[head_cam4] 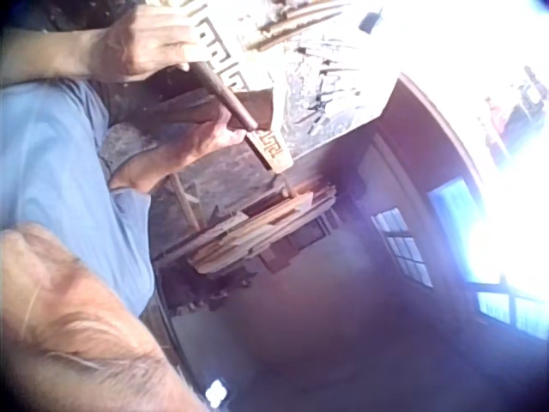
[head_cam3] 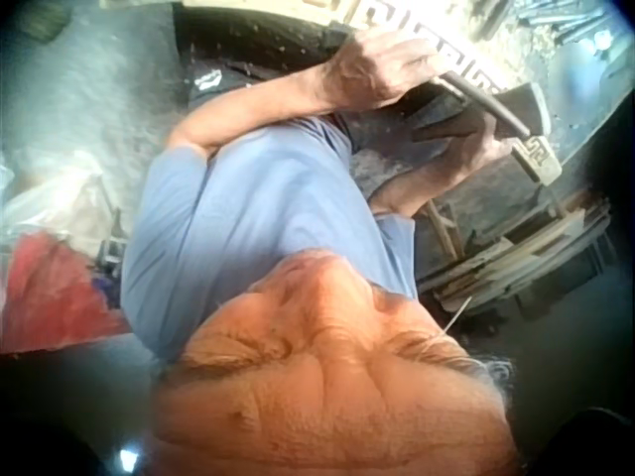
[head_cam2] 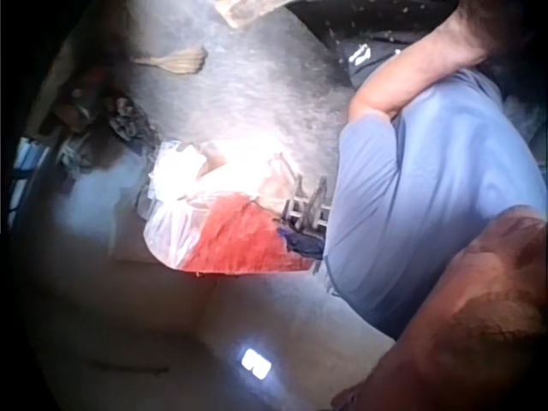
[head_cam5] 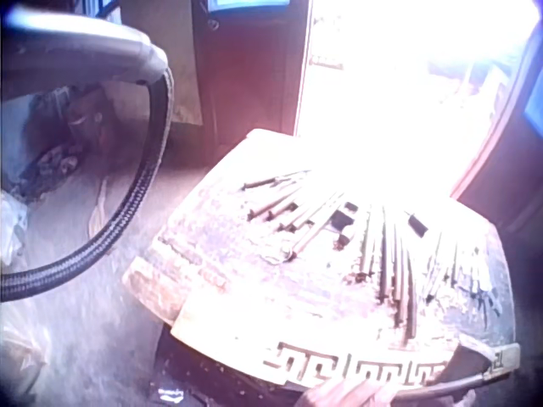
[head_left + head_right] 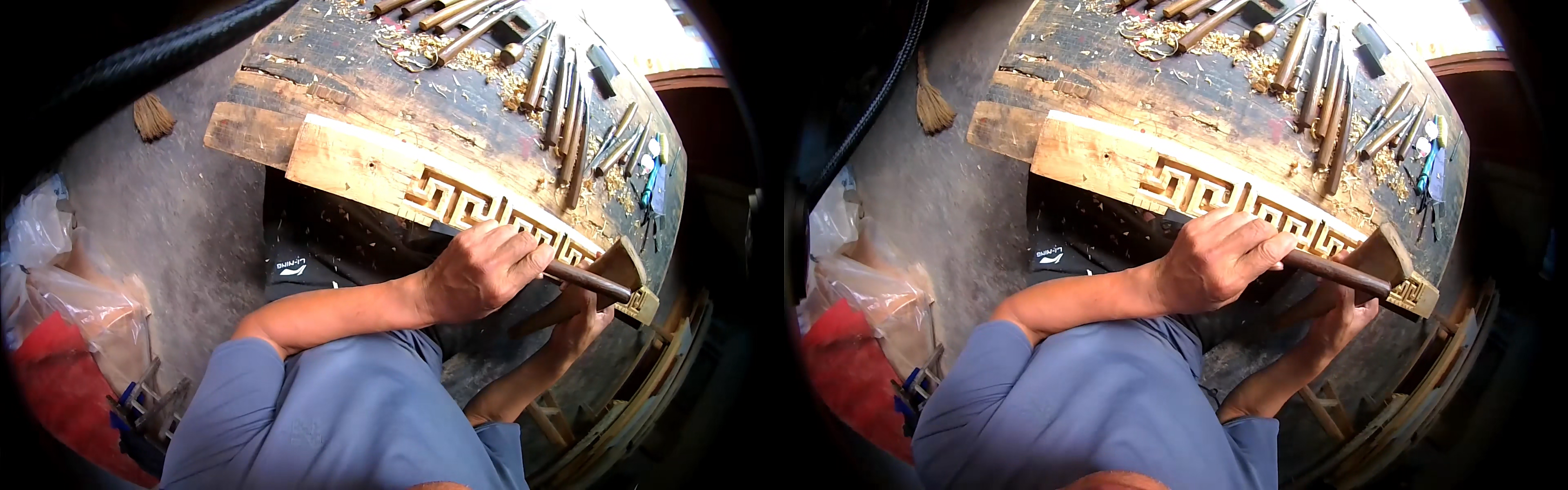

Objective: The person carves a geometric pattern into a wooden board using a chisel and a wooden mallet, occasionally switching to a smaller carving tool for detail work.

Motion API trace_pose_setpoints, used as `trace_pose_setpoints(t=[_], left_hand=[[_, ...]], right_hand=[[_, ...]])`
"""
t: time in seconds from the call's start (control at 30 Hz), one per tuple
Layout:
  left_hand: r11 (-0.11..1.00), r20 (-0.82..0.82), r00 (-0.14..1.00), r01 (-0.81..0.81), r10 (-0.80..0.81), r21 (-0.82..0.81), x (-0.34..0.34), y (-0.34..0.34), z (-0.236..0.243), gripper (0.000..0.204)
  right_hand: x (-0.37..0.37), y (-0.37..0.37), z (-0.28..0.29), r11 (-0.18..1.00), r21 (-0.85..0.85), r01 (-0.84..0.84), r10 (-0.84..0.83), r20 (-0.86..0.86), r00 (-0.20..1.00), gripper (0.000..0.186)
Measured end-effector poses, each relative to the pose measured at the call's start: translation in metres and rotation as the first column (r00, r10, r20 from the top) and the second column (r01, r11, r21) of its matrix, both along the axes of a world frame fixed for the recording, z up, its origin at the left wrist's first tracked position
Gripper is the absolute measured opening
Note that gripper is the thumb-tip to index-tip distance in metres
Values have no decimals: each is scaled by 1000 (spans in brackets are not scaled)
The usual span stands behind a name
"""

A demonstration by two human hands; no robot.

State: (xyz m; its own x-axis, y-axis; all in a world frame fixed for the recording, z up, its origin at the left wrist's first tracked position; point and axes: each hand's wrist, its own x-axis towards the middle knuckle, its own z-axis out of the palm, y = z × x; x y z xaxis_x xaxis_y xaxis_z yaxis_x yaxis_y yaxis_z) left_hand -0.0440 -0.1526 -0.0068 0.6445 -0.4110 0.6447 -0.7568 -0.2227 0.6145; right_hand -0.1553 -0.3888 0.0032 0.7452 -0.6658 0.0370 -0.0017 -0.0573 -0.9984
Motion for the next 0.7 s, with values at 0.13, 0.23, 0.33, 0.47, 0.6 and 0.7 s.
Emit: trace_pose_setpoints(t=[0.13, 0.23, 0.33, 0.47, 0.6, 0.7], left_hand=[[1000, -39, 999, 2, -3, -19, 4, -3, -3, 42], [1000, -48, 999, -15, 13, -27, 3, -5, -4, 43], [999, -72, 997, -26, 23, -46, 3, -5, -3, 41], [998, -99, 995, -32, 27, -50, 5, -5, 0, 41], [996, -109, 992, -65, 58, -68, 9, -5, 4, 42], [994, -119, 991, -69, 58, -89, 10, -7, 5, 41]], right_hand=[[6, 8, 7, 1000, 7, -23, 23, 0, 1000, 33], [10, 13, 11, 1000, 16, -1, 1, -19, 1000, 33], [13, 17, 15, 1000, 5, 17, -17, -49, 999, 33], [13, 14, 16, 1000, 17, 19, -17, -79, 997, 33], [16, 9, 22, 979, -188, 77, -99, -110, 989, 36], [15, -11, 37, 925, -359, 125, -119, 37, 992, 43]])
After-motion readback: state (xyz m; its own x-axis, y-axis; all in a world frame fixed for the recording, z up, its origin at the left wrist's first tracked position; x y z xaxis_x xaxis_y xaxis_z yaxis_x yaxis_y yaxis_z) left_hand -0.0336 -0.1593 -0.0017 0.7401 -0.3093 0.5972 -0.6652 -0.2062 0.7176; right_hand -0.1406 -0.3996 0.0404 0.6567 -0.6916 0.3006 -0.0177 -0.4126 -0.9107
